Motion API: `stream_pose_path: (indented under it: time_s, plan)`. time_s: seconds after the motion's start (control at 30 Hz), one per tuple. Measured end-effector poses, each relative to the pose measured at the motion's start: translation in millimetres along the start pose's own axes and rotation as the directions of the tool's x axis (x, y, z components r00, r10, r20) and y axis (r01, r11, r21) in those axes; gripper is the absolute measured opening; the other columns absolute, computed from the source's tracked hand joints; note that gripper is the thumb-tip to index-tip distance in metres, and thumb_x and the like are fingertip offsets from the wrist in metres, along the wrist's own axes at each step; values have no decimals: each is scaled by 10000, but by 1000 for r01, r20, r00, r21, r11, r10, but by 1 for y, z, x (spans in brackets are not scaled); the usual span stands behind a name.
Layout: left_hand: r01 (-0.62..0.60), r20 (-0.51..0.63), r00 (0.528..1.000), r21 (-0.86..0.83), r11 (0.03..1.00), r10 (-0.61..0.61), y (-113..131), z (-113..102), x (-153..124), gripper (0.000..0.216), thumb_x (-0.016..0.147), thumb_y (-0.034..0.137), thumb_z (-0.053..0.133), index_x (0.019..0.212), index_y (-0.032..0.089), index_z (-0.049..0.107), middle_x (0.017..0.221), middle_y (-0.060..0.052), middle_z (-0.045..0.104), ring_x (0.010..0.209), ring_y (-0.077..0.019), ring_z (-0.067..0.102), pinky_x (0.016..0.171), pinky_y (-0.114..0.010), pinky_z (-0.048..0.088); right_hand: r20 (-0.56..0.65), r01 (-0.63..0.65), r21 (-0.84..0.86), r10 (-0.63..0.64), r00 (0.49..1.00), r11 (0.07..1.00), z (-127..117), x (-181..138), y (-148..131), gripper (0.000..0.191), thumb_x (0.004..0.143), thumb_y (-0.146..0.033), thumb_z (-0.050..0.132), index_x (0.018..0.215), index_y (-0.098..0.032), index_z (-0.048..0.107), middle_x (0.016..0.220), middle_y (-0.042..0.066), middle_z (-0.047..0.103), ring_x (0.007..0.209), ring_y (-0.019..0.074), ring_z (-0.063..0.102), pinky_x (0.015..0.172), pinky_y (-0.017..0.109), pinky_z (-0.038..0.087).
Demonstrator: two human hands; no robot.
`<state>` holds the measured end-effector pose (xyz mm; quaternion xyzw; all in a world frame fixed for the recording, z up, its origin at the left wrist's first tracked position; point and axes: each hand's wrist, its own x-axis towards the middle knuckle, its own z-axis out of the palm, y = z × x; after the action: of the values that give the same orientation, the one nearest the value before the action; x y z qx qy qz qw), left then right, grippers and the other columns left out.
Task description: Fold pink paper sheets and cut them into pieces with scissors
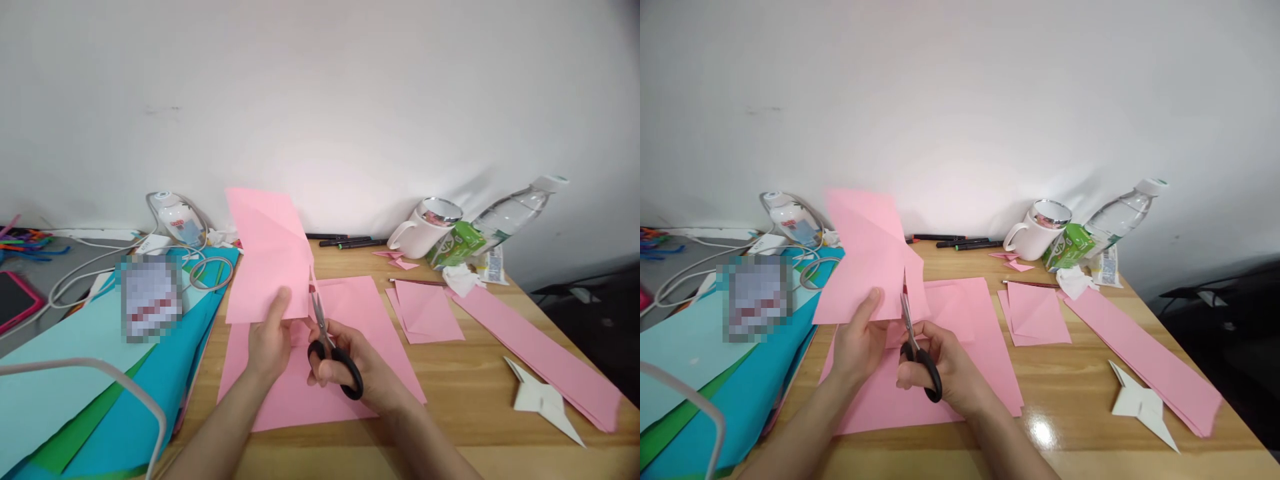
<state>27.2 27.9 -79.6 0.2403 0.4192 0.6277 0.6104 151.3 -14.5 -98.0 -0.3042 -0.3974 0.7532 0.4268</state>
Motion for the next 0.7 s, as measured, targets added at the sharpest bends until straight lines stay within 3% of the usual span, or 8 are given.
stream_pose_path:
  time_s: [0.1,0.2,0.3,0.37,0.43,0.53,0.63,0.7]
  plan:
    - [110,0,994,-6,994,-110,7,0,4,171,719,306,670,826,173,677,823,-31,716,808,-238,668,637,-338,562,34,35,-2,-34,999,999,0,-3,2,339,652,-273,784,869,-188,538,589,-58,572,512,80,516,630,265,477]
    - [141,18,990,-39,989,-140,10,-1,8,200,739,233,646,923,159,665,810,-20,711,718,-198,661,596,-333,577,149,63,149,-85,985,987,-3,-7,2,359,629,-331,795,847,-217,533,517,-73,569,436,72,506,565,244,493]
    - [150,54,988,-76,986,-146,12,-2,9,287,755,181,627,1042,181,633,859,-16,717,771,-193,664,630,-327,582,233,112,375,-210,950,920,-10,-10,1,442,610,-500,756,931,-273,555,378,-142,452,250,35,343,400,187,451]
    - [184,91,980,-80,980,-177,12,-2,9,311,766,183,621,1076,179,619,871,-30,720,832,-213,666,646,-331,580,162,172,421,-260,952,891,-15,-11,0,579,614,-562,722,1098,-295,547,330,-175,366,194,16,227,333,150,402]
    - [206,123,973,-68,976,-197,11,-3,8,324,766,188,625,1090,174,615,880,-38,721,839,-221,669,648,-330,576,105,196,397,-256,961,897,-17,-11,-1,756,623,-588,703,1268,-270,470,332,-176,351,196,14,197,329,148,401]
    - [187,139,974,-61,981,-177,11,-3,6,368,738,162,655,1102,190,613,937,-26,719,838,-191,671,684,-285,562,124,167,334,-219,968,928,-16,-10,-2,909,658,-576,692,1405,-227,307,403,-132,446,259,31,279,401,196,473]
    - [174,140,977,-70,982,-163,11,-2,5,361,706,163,692,1060,192,627,928,-12,713,839,-162,660,673,-230,543,119,150,257,-185,976,955,-13,-9,-1,916,694,-525,697,1429,-203,256,476,-97,503,343,45,356,495,241,519]
    - [167,134,978,-48,985,-160,11,0,6,284,699,205,709,973,173,642,792,3,698,671,-127,644,527,-194,515,95,166,219,-191,977,961,-12,-6,0,864,716,-509,687,1416,-192,292,493,-91,498,369,47,370,507,244,521]
